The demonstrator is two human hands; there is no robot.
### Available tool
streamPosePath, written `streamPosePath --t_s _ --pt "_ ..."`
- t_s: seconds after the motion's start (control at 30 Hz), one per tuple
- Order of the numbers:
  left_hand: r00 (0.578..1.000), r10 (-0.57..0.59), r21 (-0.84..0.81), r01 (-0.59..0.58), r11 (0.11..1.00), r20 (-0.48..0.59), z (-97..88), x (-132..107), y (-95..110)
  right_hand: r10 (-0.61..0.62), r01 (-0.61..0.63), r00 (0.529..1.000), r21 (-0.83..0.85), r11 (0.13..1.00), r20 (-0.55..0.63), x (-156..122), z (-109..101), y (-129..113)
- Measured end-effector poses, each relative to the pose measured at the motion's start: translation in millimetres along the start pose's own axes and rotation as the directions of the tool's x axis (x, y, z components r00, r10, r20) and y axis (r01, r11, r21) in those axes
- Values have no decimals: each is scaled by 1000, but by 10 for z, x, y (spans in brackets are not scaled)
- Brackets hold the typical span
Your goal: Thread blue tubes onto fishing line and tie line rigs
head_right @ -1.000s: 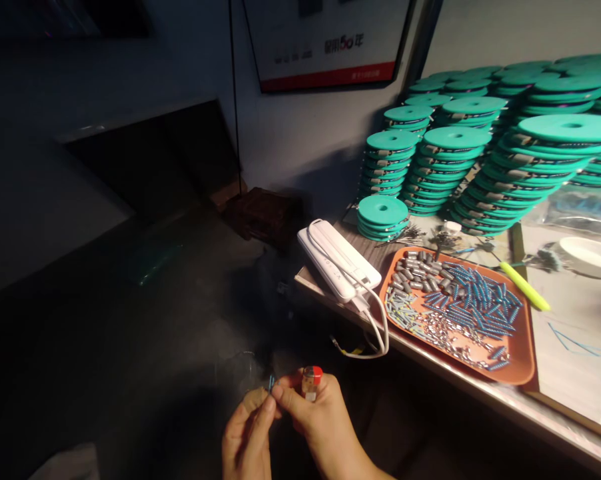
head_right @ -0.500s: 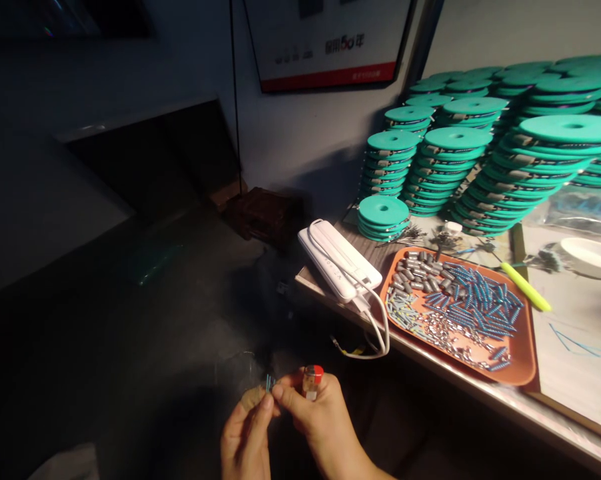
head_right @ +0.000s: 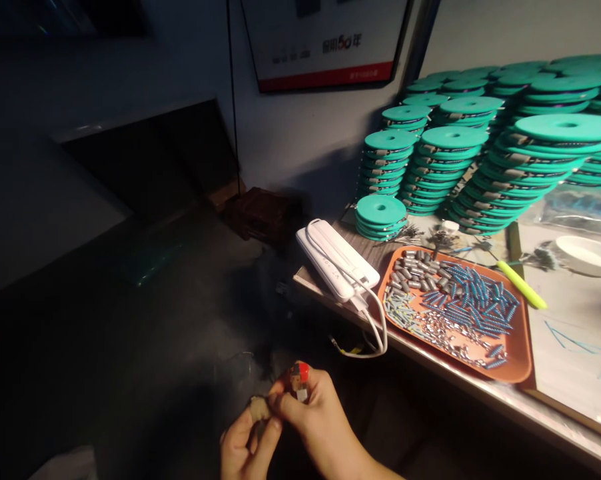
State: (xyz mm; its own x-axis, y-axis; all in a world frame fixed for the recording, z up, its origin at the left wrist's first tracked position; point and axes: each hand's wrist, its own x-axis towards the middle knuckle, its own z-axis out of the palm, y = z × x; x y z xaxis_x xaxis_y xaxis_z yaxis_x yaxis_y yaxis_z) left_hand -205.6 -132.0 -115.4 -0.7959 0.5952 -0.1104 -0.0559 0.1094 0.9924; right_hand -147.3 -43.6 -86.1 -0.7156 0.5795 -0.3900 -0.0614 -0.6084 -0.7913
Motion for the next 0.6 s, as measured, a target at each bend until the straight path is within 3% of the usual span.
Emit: streamPosePath --t_s 0.1,0.23,0.43,0.6 --pt "999 -22 -40 20 999 -35 9 -1 64 23 -22 999 29 999 -36 10 -20 4" --pt "976 -148 -174 119 977 -159 38 -3 167 70 -66 992 44 997 -102 11 -63 26" --pt "938 -249 -310 168 936 -241 83 -13 207 54 -57 995 -38 998 -83 -6 -52 79" --pt "947 -228 -301 154 941 -228 45 4 255 64 -64 998 9 998 -4 -4 -88 51"
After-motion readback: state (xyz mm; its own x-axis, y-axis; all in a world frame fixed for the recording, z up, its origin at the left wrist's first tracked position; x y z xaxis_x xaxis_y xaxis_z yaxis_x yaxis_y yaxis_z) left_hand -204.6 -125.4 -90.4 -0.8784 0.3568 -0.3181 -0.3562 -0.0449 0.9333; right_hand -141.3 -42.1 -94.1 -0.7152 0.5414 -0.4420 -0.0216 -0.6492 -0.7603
